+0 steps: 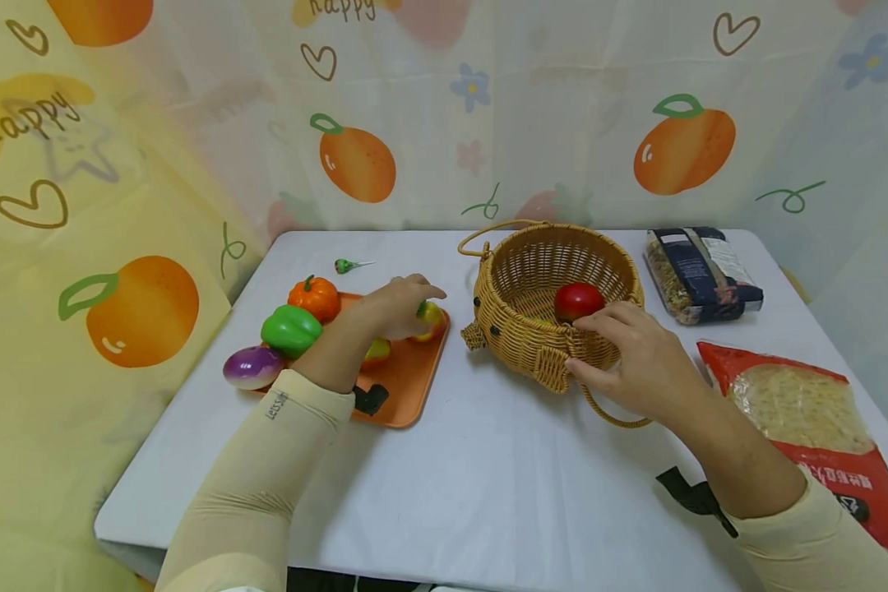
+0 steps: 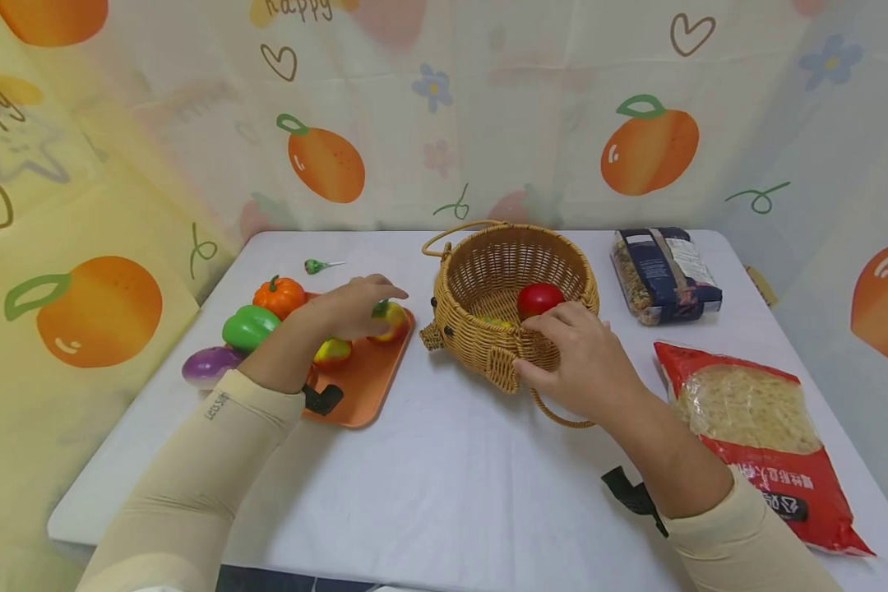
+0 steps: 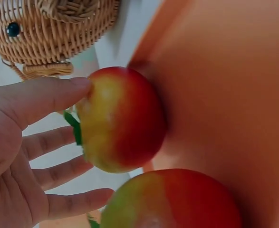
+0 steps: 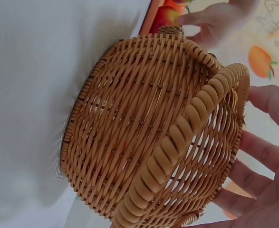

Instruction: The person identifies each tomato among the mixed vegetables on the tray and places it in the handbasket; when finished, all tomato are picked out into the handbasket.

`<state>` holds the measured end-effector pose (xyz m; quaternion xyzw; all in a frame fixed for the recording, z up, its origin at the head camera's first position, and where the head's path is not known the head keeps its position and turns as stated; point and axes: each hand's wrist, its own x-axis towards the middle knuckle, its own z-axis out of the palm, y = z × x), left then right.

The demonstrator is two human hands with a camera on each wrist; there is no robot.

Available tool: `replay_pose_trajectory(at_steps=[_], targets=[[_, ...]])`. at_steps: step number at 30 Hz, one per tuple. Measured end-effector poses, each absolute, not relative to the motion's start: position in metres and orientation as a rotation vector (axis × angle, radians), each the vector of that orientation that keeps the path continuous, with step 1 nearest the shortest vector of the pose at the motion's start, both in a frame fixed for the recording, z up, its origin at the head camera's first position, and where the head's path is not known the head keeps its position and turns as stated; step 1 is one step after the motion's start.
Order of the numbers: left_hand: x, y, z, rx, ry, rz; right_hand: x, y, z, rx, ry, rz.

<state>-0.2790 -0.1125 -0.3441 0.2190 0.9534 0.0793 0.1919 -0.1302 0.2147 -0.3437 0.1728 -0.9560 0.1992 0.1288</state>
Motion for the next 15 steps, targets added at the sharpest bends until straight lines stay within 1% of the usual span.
replay_pose_trajectory(at_steps=[15], targets=[[-0.278,-0.118,-0.356,0.728,2.675,0.228,-0.130,0.215,-0.344,0.514,-2.767,0.583]])
